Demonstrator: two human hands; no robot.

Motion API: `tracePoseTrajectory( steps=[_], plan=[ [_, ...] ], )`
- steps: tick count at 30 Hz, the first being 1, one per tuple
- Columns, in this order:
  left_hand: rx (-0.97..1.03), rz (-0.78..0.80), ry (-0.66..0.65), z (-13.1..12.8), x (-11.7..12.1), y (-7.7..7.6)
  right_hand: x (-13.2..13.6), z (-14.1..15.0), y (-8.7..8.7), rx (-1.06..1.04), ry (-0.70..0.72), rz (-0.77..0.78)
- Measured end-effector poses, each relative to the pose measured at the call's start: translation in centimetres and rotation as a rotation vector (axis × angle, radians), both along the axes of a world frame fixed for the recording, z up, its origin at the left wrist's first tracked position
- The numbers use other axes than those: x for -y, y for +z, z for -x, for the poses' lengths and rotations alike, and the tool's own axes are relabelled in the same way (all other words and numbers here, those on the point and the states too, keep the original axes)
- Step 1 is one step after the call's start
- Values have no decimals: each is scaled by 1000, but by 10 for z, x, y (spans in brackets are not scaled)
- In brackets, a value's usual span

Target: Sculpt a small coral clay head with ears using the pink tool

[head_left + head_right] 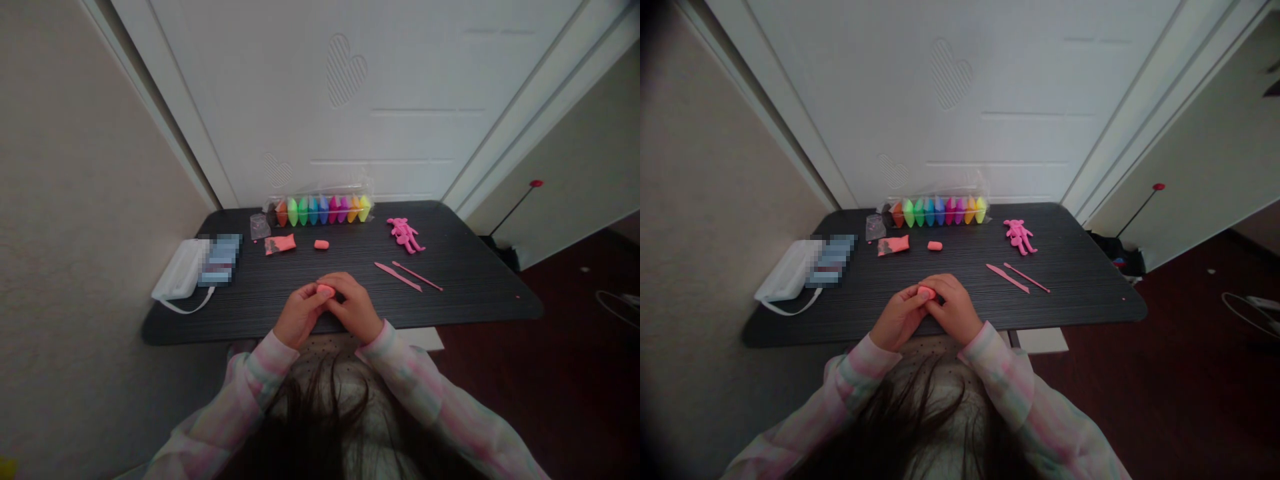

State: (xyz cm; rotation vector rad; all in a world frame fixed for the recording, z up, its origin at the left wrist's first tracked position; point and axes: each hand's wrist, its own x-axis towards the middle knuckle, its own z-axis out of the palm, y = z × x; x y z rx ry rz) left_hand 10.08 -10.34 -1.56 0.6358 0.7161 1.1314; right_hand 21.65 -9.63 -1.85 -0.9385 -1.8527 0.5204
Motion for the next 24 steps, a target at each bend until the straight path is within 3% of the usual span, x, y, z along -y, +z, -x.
tracePoseTrajectory(
  steps=[9,24],
  plan=[
    [24,-2,46,1,0,0,-1,0,0,-3,2,14],
    [8,-12,-59,1,1,2,-1,1,-2,62,30,3]
  ],
)
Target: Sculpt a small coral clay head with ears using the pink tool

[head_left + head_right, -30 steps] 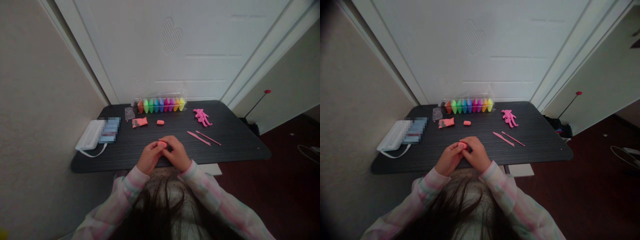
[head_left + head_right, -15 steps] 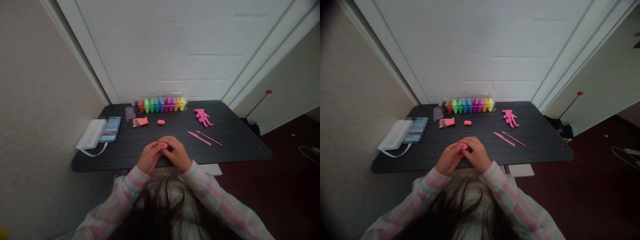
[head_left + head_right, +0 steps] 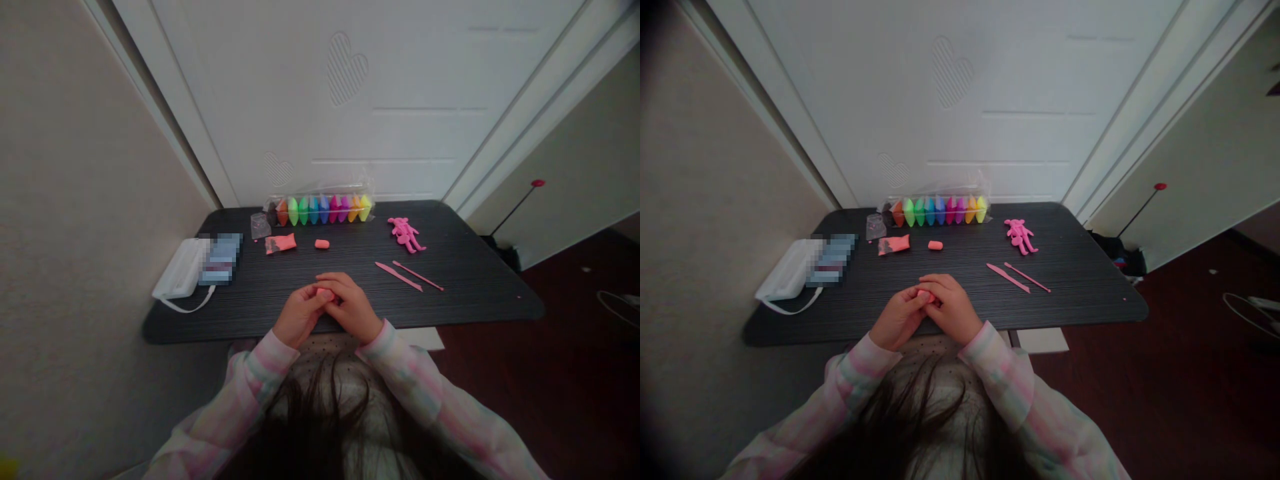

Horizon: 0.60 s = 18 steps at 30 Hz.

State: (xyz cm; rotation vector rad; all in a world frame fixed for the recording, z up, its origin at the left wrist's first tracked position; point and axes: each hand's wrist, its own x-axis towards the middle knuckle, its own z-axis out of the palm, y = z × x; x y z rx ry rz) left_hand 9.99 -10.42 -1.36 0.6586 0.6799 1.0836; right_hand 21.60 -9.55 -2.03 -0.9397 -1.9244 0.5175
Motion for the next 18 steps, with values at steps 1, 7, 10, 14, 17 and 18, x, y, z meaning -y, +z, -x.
tracePoseTrajectory(
  steps=[1,7,10,14,17,18],
  plan=[
    [-3,0,-4,0,0,0,0,0,0,-4,-3,4],
    [-26,1,-14,1,0,-3,0,-1,0,-22,22,7],
    [-33,-8,-22,2,-1,-5,0,-1,-1,-19,33,6],
    [-51,-23,-37,2,-1,-7,-1,-1,-2,-10,54,-2],
    [-59,-23,-37,2,-1,-7,0,-1,-1,-3,70,-1],
    [-60,-22,-34,2,-1,-7,0,-1,-1,-2,68,0]
  ],
)
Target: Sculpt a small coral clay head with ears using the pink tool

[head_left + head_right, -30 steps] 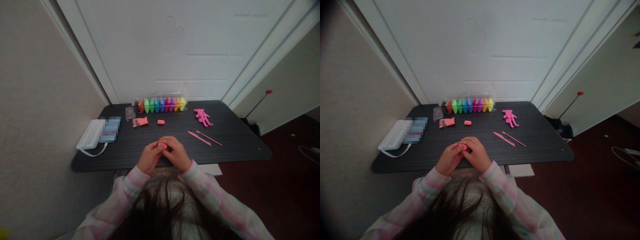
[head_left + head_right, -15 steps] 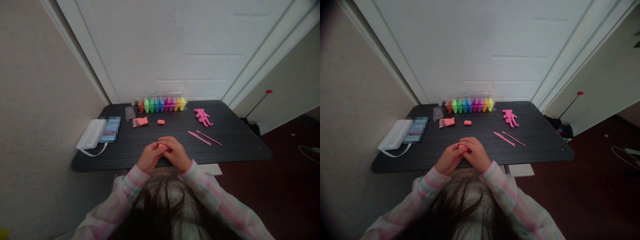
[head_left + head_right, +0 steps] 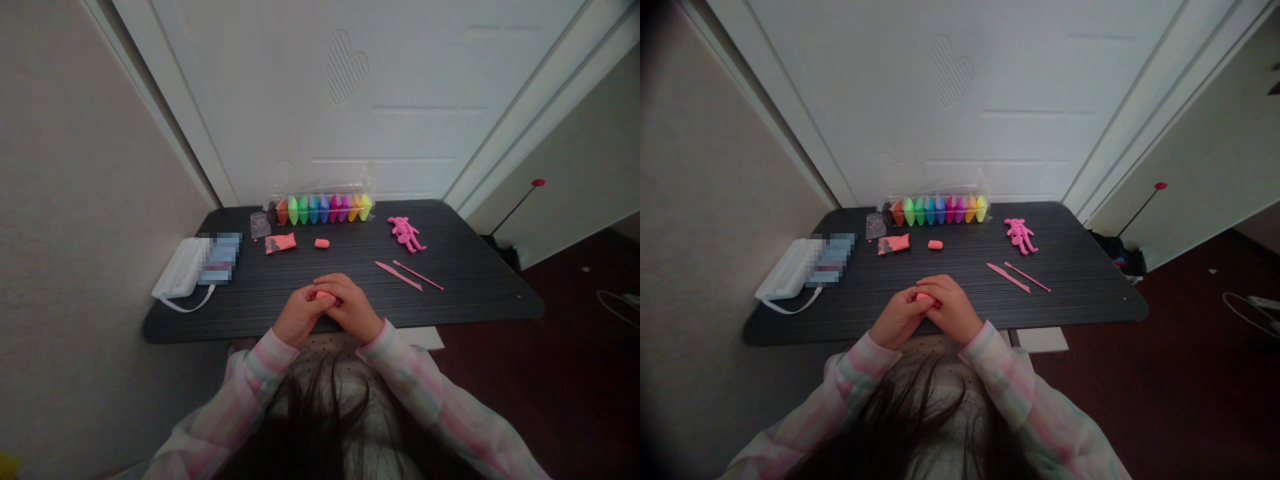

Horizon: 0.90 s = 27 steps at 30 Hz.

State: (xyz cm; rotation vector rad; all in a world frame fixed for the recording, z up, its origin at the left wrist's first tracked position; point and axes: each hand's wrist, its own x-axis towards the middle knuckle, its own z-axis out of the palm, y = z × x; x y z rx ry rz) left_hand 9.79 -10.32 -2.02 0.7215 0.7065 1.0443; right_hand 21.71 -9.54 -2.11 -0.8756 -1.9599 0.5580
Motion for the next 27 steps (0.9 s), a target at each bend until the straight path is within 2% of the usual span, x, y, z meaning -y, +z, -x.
tracePoseTrajectory(
  steps=[5,21,24,27],
  plan=[
    [25,-7,8,-2,1,2,1,1,2,-18,-57,0],
    [6,37,-26,-1,-1,6,-1,5,-2,3,-45,12],
    [-63,54,-56,1,-3,12,2,4,2,20,-58,39],
    [-176,95,-30,5,-9,19,3,-13,14,87,-95,83]
  ],
)
